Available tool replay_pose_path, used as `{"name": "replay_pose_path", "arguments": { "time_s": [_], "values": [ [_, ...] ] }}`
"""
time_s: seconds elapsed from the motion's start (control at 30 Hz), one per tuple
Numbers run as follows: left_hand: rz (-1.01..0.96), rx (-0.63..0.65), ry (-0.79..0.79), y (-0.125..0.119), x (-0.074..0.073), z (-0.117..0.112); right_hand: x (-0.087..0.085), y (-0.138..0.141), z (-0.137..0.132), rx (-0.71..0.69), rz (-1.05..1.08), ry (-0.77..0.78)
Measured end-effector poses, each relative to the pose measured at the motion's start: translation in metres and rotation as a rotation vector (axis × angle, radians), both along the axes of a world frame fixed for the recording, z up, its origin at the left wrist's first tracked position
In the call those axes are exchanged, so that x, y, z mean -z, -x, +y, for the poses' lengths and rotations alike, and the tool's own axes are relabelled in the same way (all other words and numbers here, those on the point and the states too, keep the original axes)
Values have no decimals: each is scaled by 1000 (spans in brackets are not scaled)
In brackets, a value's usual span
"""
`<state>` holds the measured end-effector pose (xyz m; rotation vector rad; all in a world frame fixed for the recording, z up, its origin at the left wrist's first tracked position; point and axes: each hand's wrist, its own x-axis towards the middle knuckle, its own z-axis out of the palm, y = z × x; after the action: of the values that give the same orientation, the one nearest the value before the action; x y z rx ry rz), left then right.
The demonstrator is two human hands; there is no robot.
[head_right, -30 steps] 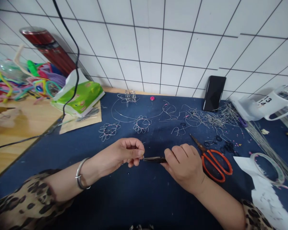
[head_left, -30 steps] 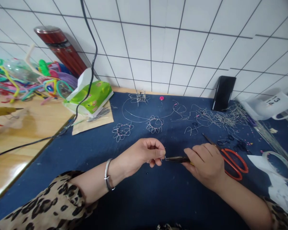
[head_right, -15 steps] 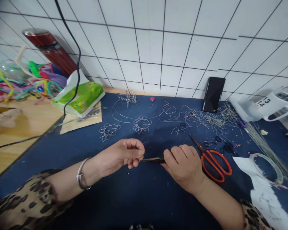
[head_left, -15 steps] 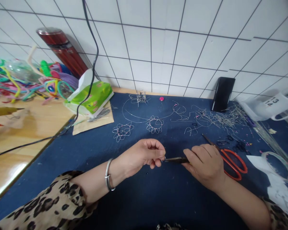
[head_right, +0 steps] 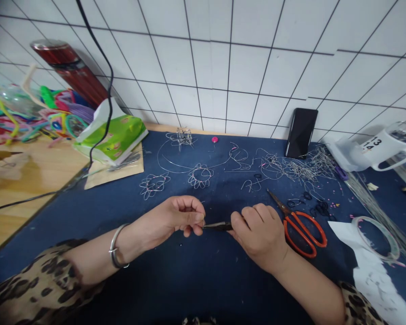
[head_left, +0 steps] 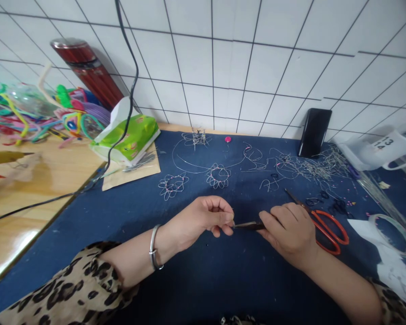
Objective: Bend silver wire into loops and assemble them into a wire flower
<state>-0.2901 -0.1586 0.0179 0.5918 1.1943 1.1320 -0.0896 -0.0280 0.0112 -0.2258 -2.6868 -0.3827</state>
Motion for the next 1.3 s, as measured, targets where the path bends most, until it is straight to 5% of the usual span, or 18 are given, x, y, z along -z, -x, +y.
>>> {"name": "replay_pose_path", "arguments": {
  "time_s": [0.73, 1.1, 1.3],
  "values": [
    [162, -232, -61, -19, -5, -2, 0, 3, -5, 16, 26, -53],
    [340, -245, -183, -20, -6, -3, 6, 8, -7, 110, -124, 258],
    [603, -191, -270, -18, -7, -8, 6, 7, -8, 111, -186, 448]
  ]
}}
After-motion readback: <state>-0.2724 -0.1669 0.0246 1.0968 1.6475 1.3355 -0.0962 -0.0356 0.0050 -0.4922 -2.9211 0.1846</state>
